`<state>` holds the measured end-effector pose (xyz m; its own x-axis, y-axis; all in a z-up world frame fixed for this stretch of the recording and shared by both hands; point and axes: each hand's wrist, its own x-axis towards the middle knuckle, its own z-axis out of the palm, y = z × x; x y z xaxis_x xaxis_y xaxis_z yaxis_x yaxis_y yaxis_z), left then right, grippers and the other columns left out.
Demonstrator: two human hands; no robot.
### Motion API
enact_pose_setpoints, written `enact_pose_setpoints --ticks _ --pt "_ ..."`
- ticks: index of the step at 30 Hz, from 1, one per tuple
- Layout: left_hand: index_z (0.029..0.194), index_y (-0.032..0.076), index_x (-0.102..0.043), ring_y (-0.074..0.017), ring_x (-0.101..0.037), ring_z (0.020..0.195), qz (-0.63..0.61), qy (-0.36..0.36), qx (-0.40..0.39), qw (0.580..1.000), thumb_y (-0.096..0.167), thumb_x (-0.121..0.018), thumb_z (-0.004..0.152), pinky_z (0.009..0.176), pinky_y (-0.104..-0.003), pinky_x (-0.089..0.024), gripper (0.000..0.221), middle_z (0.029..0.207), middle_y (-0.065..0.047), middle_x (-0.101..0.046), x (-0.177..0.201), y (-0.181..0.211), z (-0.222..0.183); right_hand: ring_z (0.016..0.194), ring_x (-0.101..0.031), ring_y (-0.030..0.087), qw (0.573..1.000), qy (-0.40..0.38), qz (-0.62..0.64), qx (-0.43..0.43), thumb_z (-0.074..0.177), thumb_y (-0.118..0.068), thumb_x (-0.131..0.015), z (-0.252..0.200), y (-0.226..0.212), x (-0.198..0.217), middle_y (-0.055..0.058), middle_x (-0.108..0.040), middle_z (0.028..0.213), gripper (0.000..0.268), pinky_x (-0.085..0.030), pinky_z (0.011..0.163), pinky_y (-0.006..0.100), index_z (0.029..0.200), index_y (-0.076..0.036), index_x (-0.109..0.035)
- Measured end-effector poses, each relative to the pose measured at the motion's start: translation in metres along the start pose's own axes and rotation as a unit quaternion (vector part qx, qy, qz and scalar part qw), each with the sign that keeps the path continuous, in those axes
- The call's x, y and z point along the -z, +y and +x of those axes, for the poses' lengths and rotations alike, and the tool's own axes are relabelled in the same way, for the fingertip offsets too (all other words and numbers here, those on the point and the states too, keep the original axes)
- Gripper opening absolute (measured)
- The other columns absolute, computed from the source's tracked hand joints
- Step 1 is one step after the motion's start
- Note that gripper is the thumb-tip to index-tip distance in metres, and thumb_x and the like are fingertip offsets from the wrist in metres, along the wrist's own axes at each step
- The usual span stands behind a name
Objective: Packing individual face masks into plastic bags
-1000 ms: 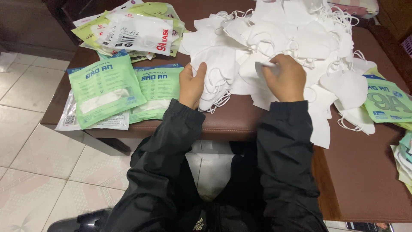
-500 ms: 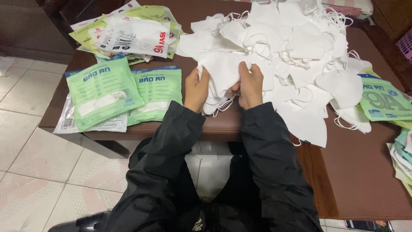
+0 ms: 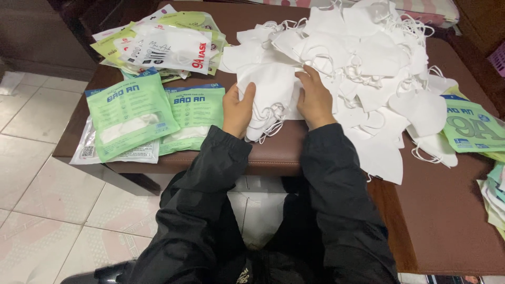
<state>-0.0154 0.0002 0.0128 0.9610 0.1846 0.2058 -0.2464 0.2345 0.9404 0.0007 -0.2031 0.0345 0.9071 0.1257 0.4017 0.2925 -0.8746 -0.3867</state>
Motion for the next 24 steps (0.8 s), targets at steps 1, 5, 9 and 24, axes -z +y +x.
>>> enact_pose_setpoints --ticks 1,5,9,24 --pt "0.113 0.002 -0.071 -0.0116 -0.066 0.084 0.001 0.002 -0.001 1.000 0.024 -0.063 0.104 0.075 -0.030 -0.059 0.025 0.091 -0.007 -0.074 0.002 0.002 0.000 0.120 -0.063 0.047 1.000 -0.001 0.001 0.002 0.099 0.004 -0.049 0.003 -0.001 0.001 0.023 -0.045 0.153 0.042 -0.058 0.094 0.060 0.138 -0.005 -0.059" --pt "0.114 0.001 -0.069 -0.0110 -0.066 0.084 -0.004 0.005 0.012 1.000 0.023 -0.065 0.104 0.074 -0.030 -0.060 0.025 0.093 -0.007 -0.075 0.005 0.007 0.001 0.109 -0.070 0.044 0.980 -0.123 -0.153 -0.045 0.090 0.005 -0.056 0.015 0.012 -0.003 0.018 -0.045 0.153 0.065 -0.058 0.089 0.057 0.152 -0.015 -0.053" --pt "0.113 0.003 -0.069 -0.0112 -0.068 0.084 -0.011 -0.003 0.030 0.999 0.024 -0.065 0.104 0.073 -0.029 -0.060 0.023 0.093 -0.007 -0.075 0.004 0.004 0.002 0.087 -0.075 0.040 0.978 -0.086 -0.188 -0.031 0.089 -0.004 -0.065 0.018 0.039 -0.016 0.015 -0.063 0.121 0.040 -0.060 0.072 0.049 0.128 -0.013 -0.071" --pt "0.119 0.002 -0.067 -0.0212 -0.071 0.101 -0.058 0.025 0.071 0.996 0.022 -0.065 0.095 0.085 -0.035 -0.063 0.031 0.114 -0.014 -0.075 -0.002 0.003 0.001 0.082 -0.052 0.011 0.960 0.086 0.249 -0.099 0.101 -0.019 -0.076 -0.023 0.013 0.076 -0.001 -0.061 0.091 0.017 -0.047 0.073 0.026 0.091 -0.016 -0.062"
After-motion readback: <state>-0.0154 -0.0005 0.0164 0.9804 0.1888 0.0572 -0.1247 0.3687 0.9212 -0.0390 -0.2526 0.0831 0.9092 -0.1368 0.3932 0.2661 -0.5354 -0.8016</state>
